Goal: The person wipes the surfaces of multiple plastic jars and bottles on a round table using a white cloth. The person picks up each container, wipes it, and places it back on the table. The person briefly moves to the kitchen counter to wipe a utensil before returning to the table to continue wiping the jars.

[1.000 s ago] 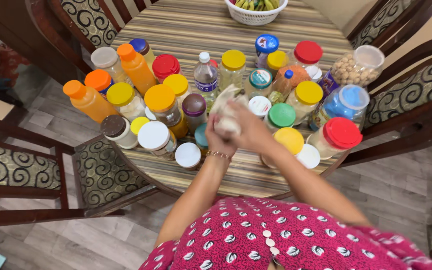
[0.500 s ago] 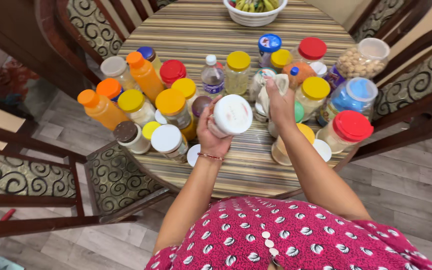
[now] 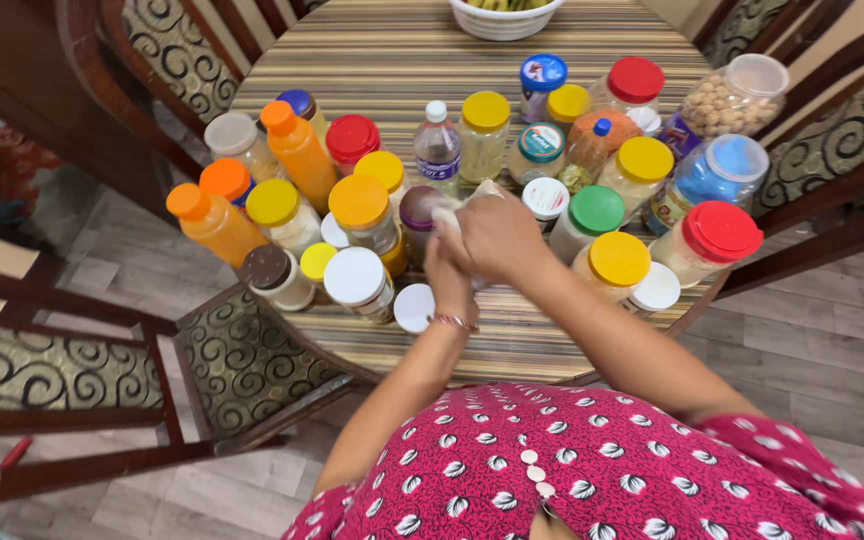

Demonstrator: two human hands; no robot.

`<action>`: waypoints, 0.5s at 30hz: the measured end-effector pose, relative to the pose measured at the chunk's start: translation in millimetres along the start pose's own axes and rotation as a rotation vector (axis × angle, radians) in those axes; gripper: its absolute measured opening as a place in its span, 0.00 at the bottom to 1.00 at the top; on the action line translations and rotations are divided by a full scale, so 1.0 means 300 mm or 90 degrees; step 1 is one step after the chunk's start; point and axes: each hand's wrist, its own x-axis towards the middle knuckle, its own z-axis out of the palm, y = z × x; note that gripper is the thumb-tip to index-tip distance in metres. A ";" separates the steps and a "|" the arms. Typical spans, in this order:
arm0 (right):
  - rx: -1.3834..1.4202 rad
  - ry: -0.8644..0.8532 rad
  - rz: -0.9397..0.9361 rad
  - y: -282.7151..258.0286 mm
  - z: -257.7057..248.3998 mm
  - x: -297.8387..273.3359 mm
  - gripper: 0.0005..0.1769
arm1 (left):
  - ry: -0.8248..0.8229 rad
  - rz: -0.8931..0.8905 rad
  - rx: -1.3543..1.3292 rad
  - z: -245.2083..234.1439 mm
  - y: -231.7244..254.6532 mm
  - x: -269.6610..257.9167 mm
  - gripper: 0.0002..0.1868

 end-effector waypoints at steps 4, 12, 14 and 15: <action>-0.024 -0.088 -0.018 -0.022 -0.065 0.082 0.18 | -0.120 0.138 0.058 0.002 -0.002 -0.027 0.17; 0.010 0.218 -0.109 -0.193 0.002 -0.073 0.16 | -0.236 -0.131 -0.230 -0.070 0.110 0.034 0.17; 0.066 0.041 0.059 -0.120 0.035 -0.013 0.18 | -0.203 -0.104 -0.131 -0.055 0.092 0.016 0.16; 0.093 -0.045 0.142 -0.066 0.050 0.035 0.19 | -0.190 -0.088 -0.082 -0.040 0.088 0.012 0.15</action>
